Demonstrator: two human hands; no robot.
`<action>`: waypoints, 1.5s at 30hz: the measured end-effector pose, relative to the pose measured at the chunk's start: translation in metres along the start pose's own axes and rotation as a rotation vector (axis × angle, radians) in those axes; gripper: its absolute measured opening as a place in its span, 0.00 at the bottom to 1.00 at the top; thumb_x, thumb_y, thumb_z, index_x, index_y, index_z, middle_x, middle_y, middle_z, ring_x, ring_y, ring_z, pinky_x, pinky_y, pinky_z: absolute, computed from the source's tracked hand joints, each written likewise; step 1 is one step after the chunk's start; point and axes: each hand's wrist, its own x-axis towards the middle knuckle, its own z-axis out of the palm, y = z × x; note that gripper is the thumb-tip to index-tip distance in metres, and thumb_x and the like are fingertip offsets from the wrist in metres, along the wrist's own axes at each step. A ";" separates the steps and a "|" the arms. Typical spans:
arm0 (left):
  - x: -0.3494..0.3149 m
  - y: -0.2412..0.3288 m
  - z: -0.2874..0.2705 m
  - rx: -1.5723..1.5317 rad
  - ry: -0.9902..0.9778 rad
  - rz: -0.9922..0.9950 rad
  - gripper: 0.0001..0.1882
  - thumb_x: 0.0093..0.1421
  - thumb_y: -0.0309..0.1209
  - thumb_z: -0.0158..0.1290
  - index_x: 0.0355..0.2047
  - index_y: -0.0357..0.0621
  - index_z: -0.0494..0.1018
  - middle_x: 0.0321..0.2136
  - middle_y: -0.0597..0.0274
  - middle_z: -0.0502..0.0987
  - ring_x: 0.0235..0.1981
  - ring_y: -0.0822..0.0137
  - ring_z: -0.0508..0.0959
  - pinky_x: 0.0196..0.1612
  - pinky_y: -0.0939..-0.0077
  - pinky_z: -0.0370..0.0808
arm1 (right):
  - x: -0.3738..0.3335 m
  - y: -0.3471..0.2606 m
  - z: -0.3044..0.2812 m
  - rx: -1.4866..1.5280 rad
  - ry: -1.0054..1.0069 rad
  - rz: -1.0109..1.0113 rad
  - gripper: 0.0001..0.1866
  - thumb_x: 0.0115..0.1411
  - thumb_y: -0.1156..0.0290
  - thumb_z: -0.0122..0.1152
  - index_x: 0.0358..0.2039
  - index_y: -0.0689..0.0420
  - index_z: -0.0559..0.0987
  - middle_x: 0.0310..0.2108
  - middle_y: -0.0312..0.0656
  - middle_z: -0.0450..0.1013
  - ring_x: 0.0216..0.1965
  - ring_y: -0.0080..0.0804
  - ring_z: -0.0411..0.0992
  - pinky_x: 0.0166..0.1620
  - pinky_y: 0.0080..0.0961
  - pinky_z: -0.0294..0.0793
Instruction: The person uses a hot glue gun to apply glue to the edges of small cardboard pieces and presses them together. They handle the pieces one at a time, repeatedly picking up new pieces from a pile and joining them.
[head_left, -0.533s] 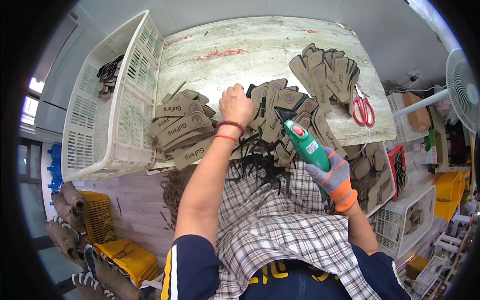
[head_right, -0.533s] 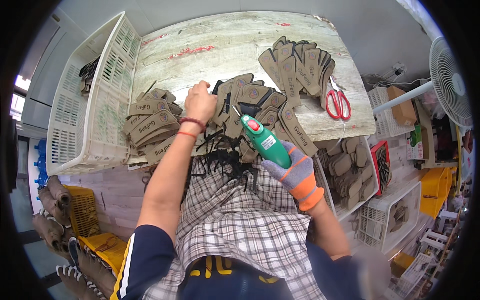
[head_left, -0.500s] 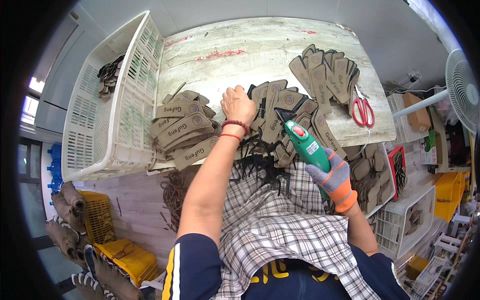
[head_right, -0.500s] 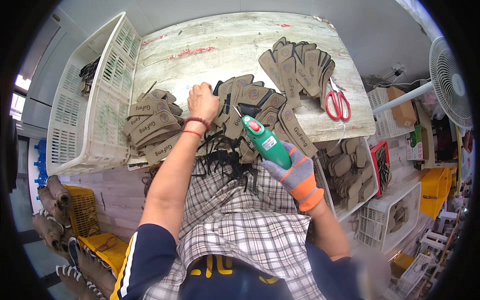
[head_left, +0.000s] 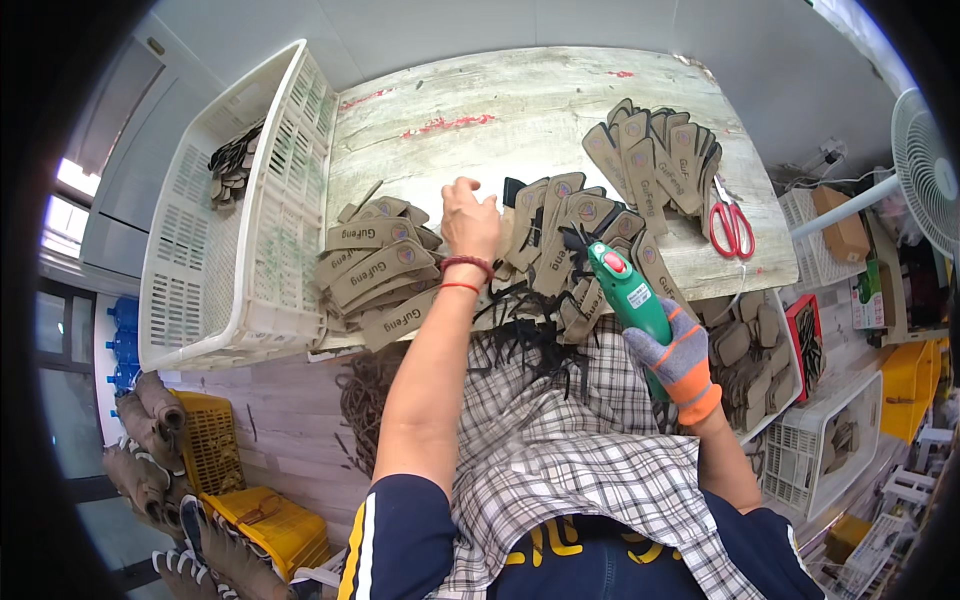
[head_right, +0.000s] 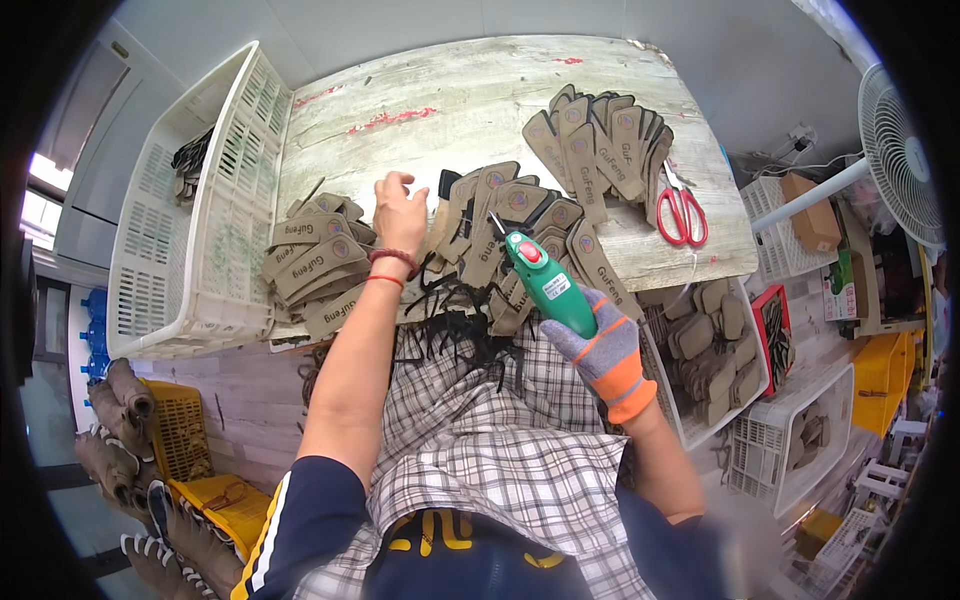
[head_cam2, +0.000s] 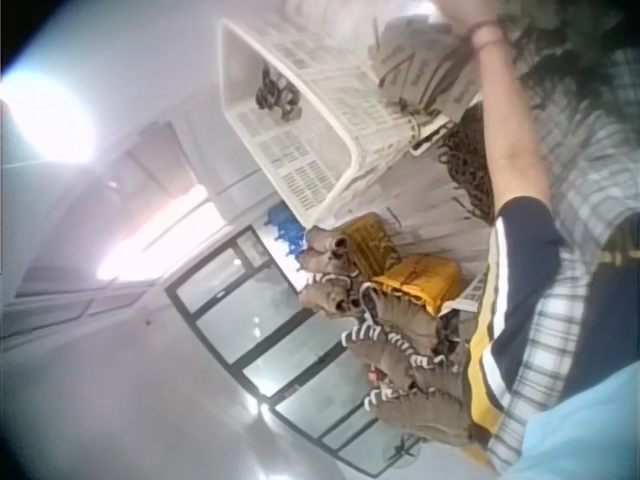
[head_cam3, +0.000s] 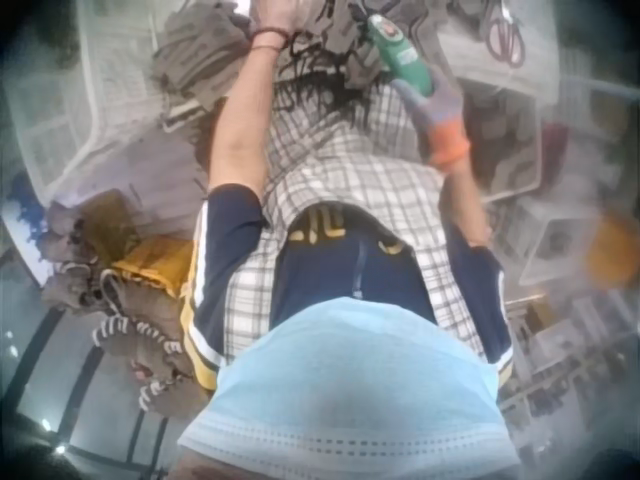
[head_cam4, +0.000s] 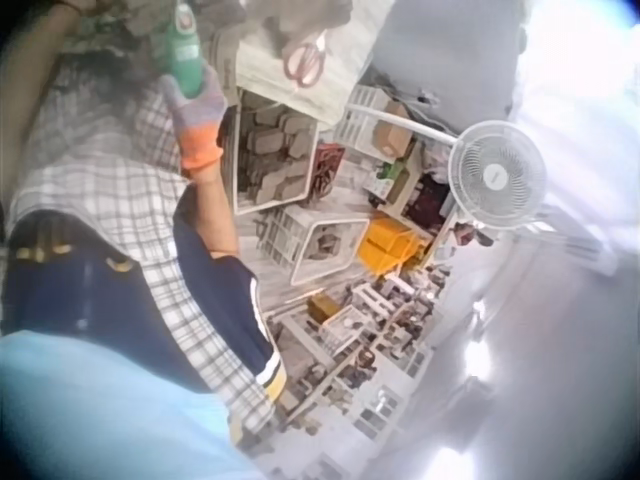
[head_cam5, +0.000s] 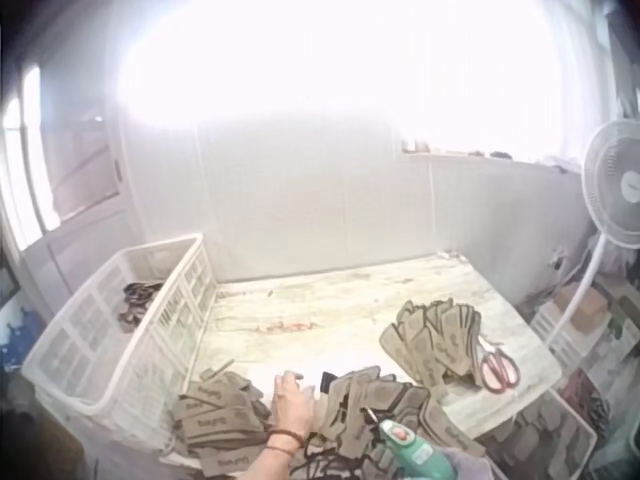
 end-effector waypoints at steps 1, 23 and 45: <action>0.000 0.005 0.004 -0.039 0.025 0.058 0.13 0.51 0.32 0.55 0.35 0.40 0.70 0.35 0.52 0.70 0.38 0.52 0.73 0.41 0.62 0.69 | 0.000 -0.001 0.000 -0.001 0.004 -0.010 0.25 0.48 0.64 0.69 0.45 0.62 0.73 0.27 0.37 0.75 0.22 0.16 0.69 0.26 0.16 0.70; -0.028 0.072 -0.043 -1.411 -0.030 -0.189 0.05 0.57 0.20 0.51 0.34 0.33 0.73 0.28 0.63 0.76 0.28 0.77 0.73 0.33 0.82 0.72 | 0.018 -0.031 0.016 0.050 0.077 -0.072 0.27 0.48 0.63 0.70 0.45 0.62 0.72 0.28 0.40 0.75 0.25 0.18 0.71 0.28 0.17 0.71; -0.080 0.087 -0.023 -1.577 -0.230 -0.596 0.05 0.57 0.26 0.55 0.34 0.39 0.73 0.29 0.63 0.78 0.30 0.73 0.76 0.37 0.78 0.72 | 0.014 -0.029 0.016 0.014 0.116 -0.089 0.26 0.47 0.63 0.70 0.45 0.60 0.73 0.32 0.40 0.75 0.31 0.22 0.73 0.34 0.20 0.73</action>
